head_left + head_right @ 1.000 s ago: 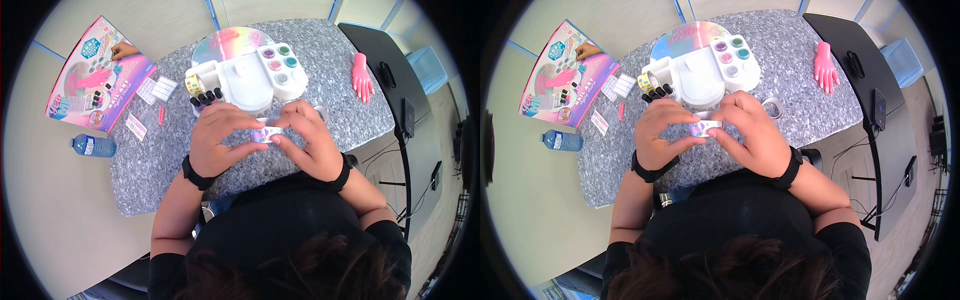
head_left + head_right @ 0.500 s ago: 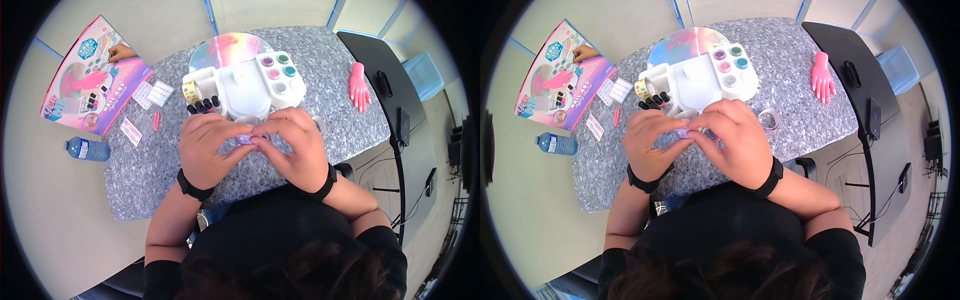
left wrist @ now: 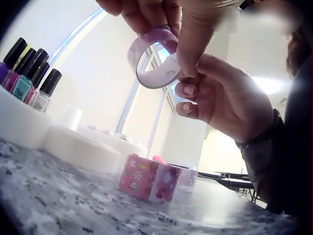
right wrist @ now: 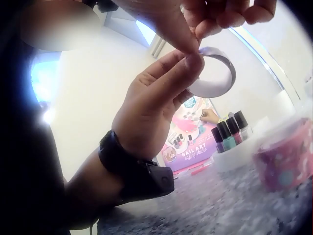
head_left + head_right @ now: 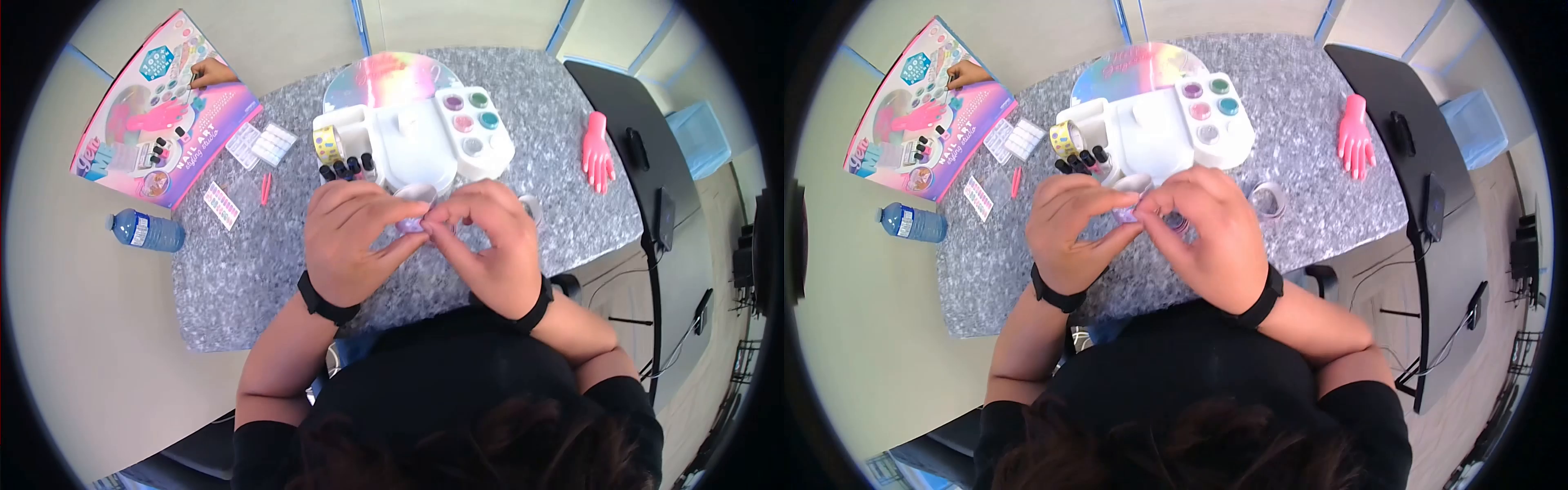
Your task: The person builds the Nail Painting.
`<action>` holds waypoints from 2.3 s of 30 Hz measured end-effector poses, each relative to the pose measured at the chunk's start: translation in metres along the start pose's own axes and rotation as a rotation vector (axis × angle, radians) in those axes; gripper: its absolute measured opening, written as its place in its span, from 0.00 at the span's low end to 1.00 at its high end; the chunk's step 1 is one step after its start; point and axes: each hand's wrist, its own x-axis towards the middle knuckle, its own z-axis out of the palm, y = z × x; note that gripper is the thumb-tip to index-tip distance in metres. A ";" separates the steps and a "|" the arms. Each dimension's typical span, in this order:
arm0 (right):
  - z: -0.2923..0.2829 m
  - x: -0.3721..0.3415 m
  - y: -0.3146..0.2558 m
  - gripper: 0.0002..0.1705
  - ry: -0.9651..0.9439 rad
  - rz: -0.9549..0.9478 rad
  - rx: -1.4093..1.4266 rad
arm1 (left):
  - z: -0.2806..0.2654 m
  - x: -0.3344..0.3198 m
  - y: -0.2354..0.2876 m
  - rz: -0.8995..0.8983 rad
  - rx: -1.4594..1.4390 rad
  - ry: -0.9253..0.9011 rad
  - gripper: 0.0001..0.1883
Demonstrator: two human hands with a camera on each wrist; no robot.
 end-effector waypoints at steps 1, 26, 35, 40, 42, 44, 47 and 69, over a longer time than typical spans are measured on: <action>0.000 0.000 0.001 0.10 0.031 -0.011 -0.008 | -0.001 0.001 0.000 -0.011 0.012 -0.002 0.19; 0.007 0.008 0.000 0.11 -0.015 0.004 0.073 | 0.000 -0.006 -0.003 -0.185 -0.160 0.091 0.13; 0.010 0.003 0.006 0.13 -0.034 -0.075 0.017 | -0.001 -0.006 -0.003 -0.335 -0.243 0.064 0.10; 0.011 0.003 0.007 0.13 0.032 -0.079 -0.018 | -0.002 -0.005 -0.005 -0.295 -0.275 0.065 0.10; 0.010 0.004 0.008 0.13 0.043 -0.102 -0.032 | -0.002 -0.005 -0.004 -0.298 -0.288 0.069 0.10; 0.009 0.005 0.008 0.13 0.032 -0.107 -0.027 | -0.004 -0.005 -0.004 -0.290 -0.260 0.032 0.10; 0.007 0.006 0.005 0.12 0.006 -0.083 -0.002 | -0.003 -0.006 -0.006 -0.244 -0.264 0.036 0.11; 0.001 0.007 0.013 0.16 -0.111 -0.327 -0.146 | -0.001 -0.007 -0.004 -0.246 -0.267 -0.021 0.15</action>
